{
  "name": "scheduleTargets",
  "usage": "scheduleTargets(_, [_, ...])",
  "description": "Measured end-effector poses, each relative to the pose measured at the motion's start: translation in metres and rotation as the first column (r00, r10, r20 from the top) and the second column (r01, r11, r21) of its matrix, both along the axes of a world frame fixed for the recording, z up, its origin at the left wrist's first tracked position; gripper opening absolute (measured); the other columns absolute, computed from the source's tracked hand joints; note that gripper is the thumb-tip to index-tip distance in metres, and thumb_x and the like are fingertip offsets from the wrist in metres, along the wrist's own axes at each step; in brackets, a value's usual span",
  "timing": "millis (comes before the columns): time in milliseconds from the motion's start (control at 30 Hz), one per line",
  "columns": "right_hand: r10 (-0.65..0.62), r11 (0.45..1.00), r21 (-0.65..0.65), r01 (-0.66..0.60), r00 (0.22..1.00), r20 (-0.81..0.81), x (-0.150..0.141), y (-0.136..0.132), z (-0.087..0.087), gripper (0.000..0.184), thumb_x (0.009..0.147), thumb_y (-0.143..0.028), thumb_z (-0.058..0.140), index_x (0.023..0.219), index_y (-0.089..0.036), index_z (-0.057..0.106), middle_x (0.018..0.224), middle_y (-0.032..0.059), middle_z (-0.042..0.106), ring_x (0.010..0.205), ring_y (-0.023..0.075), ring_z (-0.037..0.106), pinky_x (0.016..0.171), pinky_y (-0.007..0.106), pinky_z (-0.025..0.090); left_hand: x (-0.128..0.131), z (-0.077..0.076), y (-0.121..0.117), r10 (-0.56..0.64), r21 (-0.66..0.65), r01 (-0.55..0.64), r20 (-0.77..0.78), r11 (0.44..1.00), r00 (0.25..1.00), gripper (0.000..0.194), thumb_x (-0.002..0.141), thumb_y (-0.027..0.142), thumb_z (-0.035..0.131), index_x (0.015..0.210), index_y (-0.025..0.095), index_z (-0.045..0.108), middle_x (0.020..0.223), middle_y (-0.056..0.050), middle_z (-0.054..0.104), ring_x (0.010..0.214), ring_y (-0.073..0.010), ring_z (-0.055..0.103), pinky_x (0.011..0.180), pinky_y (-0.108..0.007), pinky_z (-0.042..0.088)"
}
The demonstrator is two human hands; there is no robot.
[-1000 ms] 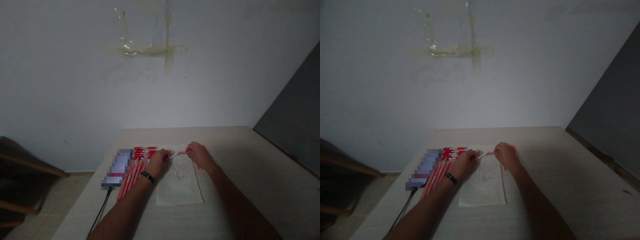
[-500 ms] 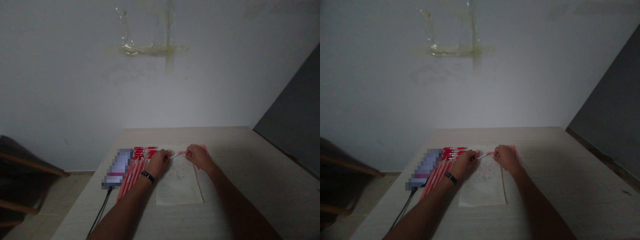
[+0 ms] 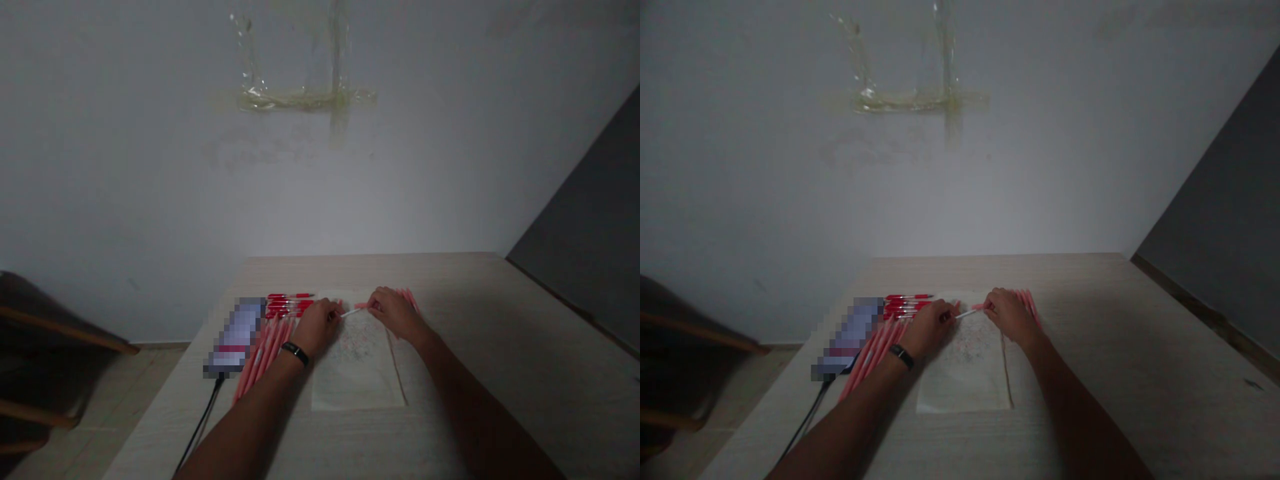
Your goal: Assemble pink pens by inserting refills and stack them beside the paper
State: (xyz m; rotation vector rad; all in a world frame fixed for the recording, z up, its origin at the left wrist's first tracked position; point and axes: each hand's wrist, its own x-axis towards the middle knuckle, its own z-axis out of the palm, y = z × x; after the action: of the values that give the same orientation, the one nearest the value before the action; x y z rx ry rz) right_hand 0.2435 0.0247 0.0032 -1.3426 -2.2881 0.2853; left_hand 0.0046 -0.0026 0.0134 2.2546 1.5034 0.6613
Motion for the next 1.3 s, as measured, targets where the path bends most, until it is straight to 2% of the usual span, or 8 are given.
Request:
scheduleTargets(233, [0.051,0.999,0.015,-0.05,0.998,-0.025,0.0,0.002,-0.001,0.006,0.089,-0.018,0.067,0.083,-0.019,0.065,0.087,0.0018,0.065,0.087,0.0168,0.058,0.079,0.028,0.04,-0.001,-0.002,0.001,-0.005,-0.002,0.005,0.02,1.0,1.0,0.029,0.096,0.031,0.05,0.09,0.018,0.075,0.087,-0.008,0.07,0.077,-0.0164,0.061,0.071,-0.026,0.043])
scheduleTargets(467, [0.083,0.996,0.021,-0.082,0.995,-0.051,-0.005,-0.001,0.002,0.005,0.089,-0.018,0.067,0.085,-0.018,0.065,0.088,0.0021,0.065,0.087,0.0169,0.059,0.079,0.028,0.041,-0.001,-0.001,0.001,-0.02,0.015,0.019,0.022,1.0,1.0,0.03,0.097,0.028,0.048,0.091,0.02,0.076,0.086,-0.007,0.069,0.076,-0.0162,0.061,0.072,-0.025,0.042])
scheduleTargets(667, [0.153,0.988,0.002,-0.154,0.984,-0.094,-0.012,-0.008,0.008,0.005,0.089,-0.013,0.066,0.087,-0.018,0.066,0.089,0.0026,0.066,0.088,0.0165,0.06,0.081,0.029,0.043,-0.001,-0.002,0.001,-0.03,-0.028,0.031,0.025,0.999,0.999,0.022,0.092,0.023,0.054,0.093,0.02,0.076,0.087,-0.006,0.069,0.078,-0.016,0.061,0.072,-0.025,0.043])
scheduleTargets(800, [0.128,0.991,-0.024,-0.133,0.981,-0.148,-0.012,-0.008,0.009,0.007,0.088,-0.013,0.067,0.091,-0.019,0.067,0.091,0.0025,0.067,0.088,0.0162,0.061,0.081,0.028,0.044,0.0,-0.001,0.001,-0.022,-0.022,0.023,0.037,0.999,0.999,0.024,0.093,0.024,0.053,0.092,0.02,0.076,0.086,-0.007,0.069,0.077,-0.0159,0.06,0.072,-0.025,0.043])
scheduleTargets(900, [0.081,0.996,-0.013,-0.085,0.983,-0.167,-0.009,-0.006,0.008,0.002,0.091,-0.021,0.067,0.09,-0.019,0.067,0.089,0.0023,0.067,0.086,0.0162,0.061,0.08,0.028,0.044,0.0,0.001,0.0,-0.005,-0.016,0.006,0.032,1.0,0.999,0.021,0.092,0.024,0.055,0.091,0.02,0.076,0.086,-0.007,0.069,0.075,-0.016,0.059,0.071,-0.026,0.042])
scheduleTargets(1000, [0.017,1.0,-0.007,-0.018,0.992,-0.126,-0.006,-0.003,0.005,0.013,0.092,-0.029,0.066,0.085,-0.019,0.067,0.086,0.0026,0.067,0.084,0.0166,0.06,0.079,0.029,0.043,-0.002,0.002,0.0,0.004,0.001,-0.004,0.02,1.0,1.0,0.021,0.092,0.026,0.056,0.091,0.02,0.076,0.085,-0.006,0.069,0.075,-0.0162,0.06,0.07,-0.026,0.042])
scheduleTargets(1167, [0.013,1.0,-0.02,-0.014,0.999,-0.049,-0.003,0.0,-0.003,0.003,0.089,-0.017,0.066,0.091,-0.018,0.068,0.091,0.0038,0.067,0.091,0.018,0.06,0.085,0.03,0.041,-0.005,-0.003,0.002,0.037,0.018,-0.037,0.012,0.999,0.999,0.02,0.091,0.024,0.056,0.093,0.02,0.075,0.087,-0.006,0.07,0.077,-0.0163,0.061,0.07,-0.025,0.041])
scheduleTargets(1300, [0.019,1.0,0.001,-0.019,0.998,-0.063,-0.003,0.0,-0.007,0.005,0.085,-0.016,0.07,0.086,-0.018,0.065,0.088,0.0026,0.065,0.086,0.0173,0.06,0.079,0.028,0.042,-0.004,-0.003,0.002,0.039,0.018,-0.039,0.0,0.999,0.999,0.02,0.091,0.023,0.055,0.092,0.02,0.075,0.085,-0.006,0.069,0.074,-0.016,0.059,0.069,-0.025,0.04])
